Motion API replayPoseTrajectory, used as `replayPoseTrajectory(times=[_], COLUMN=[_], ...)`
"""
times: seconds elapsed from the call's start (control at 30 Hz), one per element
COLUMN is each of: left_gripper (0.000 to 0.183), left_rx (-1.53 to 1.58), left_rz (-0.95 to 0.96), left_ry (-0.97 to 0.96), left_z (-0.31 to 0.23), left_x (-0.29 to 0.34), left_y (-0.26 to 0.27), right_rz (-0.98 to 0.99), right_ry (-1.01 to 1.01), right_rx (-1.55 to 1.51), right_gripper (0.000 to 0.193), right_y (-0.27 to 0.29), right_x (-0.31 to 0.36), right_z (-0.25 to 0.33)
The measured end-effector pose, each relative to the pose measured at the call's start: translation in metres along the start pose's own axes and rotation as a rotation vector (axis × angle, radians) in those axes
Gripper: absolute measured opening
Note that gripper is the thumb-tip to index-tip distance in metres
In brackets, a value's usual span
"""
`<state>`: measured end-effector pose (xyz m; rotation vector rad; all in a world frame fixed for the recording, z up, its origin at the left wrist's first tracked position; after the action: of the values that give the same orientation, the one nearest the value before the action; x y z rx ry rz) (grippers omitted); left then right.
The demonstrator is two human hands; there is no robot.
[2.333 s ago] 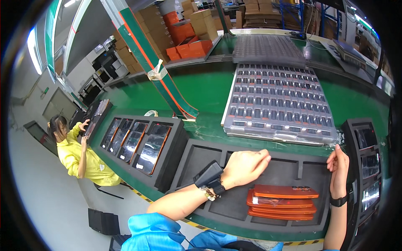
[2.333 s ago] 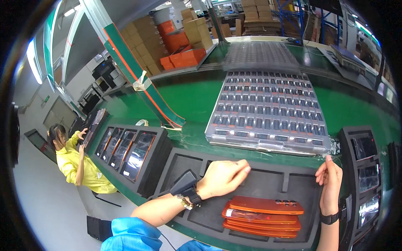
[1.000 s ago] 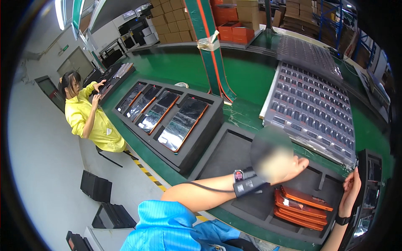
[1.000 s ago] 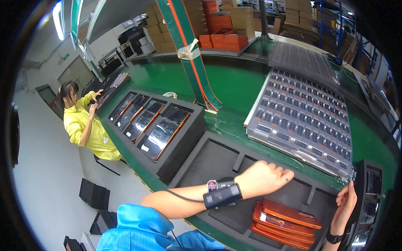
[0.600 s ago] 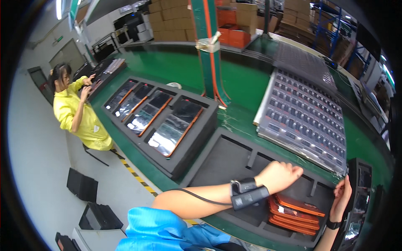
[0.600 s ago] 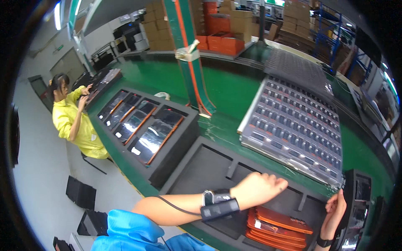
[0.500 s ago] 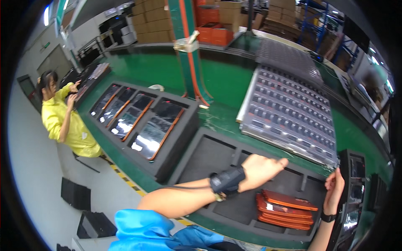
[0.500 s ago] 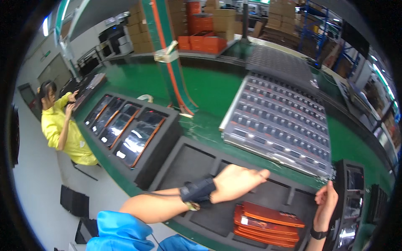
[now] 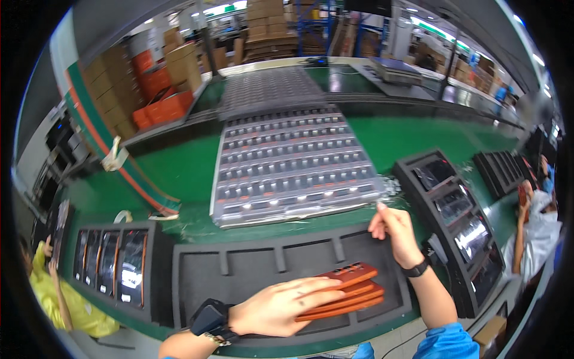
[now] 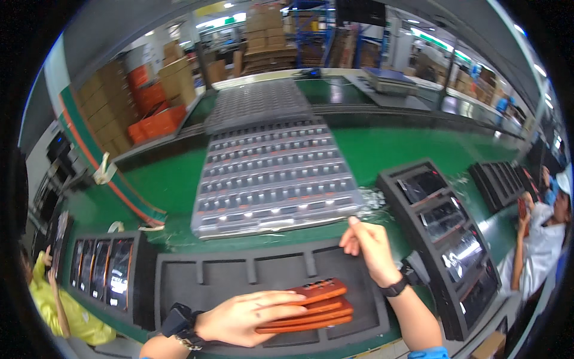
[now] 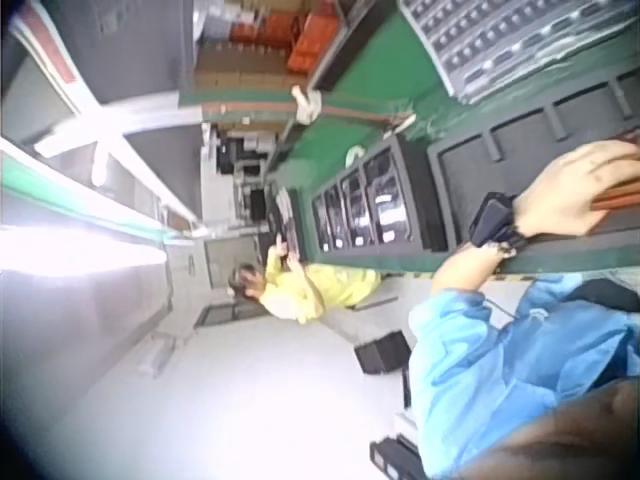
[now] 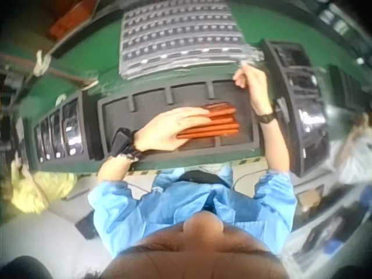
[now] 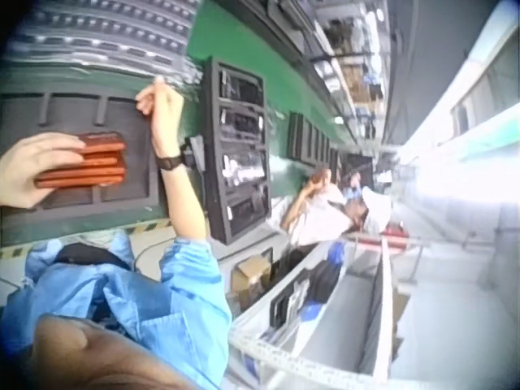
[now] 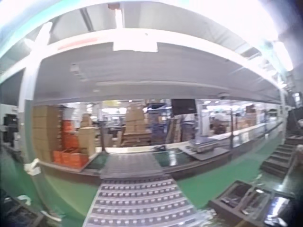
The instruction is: The worker is organizing smartphone internal components and placing them into foam-lined trays on a conveyor belt in an electronics factory.
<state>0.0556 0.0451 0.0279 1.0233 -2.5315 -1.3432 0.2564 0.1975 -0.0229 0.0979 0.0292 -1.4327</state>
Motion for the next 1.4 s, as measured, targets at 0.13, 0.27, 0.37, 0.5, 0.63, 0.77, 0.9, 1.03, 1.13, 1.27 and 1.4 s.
replayPoseTrajectory(times=[0.13,0.27,0.37,0.5,0.63,0.77,0.9,1.03,1.13,1.27,1.4], left_gripper=[0.064,0.077,0.078,0.071,0.065,0.067,0.070,0.071,0.071,0.070,0.069], left_rx=[0.103,0.303,0.356,0.238,0.170,0.155,0.139,0.107,0.136,0.096,0.111], left_rz=[-0.197,-0.271,-0.232,-0.207,-0.037,-0.030,-0.047,-0.052,-0.007,-0.117,-0.100], left_ry=[0.219,0.360,0.422,0.300,0.278,0.164,0.106,0.077,0.109,0.049,0.020], left_z=[0.032,0.067,0.071,0.054,0.047,0.041,0.043,0.044,0.042,0.017,0.011], left_x=[-0.001,0.003,0.008,0.006,0.003,0.002,0.007,0.005,0.005,0.004,0.006], left_y=[0.030,0.034,0.027,0.034,0.024,0.020,0.015,0.016,0.016,0.037,0.038], right_rz=[0.015,0.020,0.049,0.046,-0.011,-0.191,-0.137,-0.225,-0.224,-0.203,-0.201], right_ry=[0.015,0.029,0.024,0.024,0.080,0.219,0.362,0.313,0.189,0.022,-0.014], right_rx=[-0.069,-0.077,-0.100,-0.088,-0.039,0.236,0.542,0.905,1.062,1.210,1.272], right_gripper=[0.053,0.053,0.052,0.052,0.053,0.048,0.030,0.030,0.040,0.056,0.054], right_y=[0.000,0.000,-0.001,-0.001,0.006,0.014,-0.017,-0.020,-0.018,-0.016,-0.036], right_x=[0.000,-0.001,-0.001,0.000,-0.002,-0.028,-0.121,-0.215,-0.264,-0.299,-0.301], right_z=[0.003,0.006,0.003,0.004,0.005,0.035,0.065,0.053,0.027,0.004,0.012])
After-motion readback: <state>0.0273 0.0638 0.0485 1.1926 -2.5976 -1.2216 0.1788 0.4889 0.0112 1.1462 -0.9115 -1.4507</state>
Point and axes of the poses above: each hand's wrist, its own x-axis away from the middle knuckle, its own y-axis out of the back of the hand, z = x × y, the point moved 10 cm from there along -x, towards the middle knuckle, and after that the axes turned 2 degrees about -x, right-handed, at the moved point
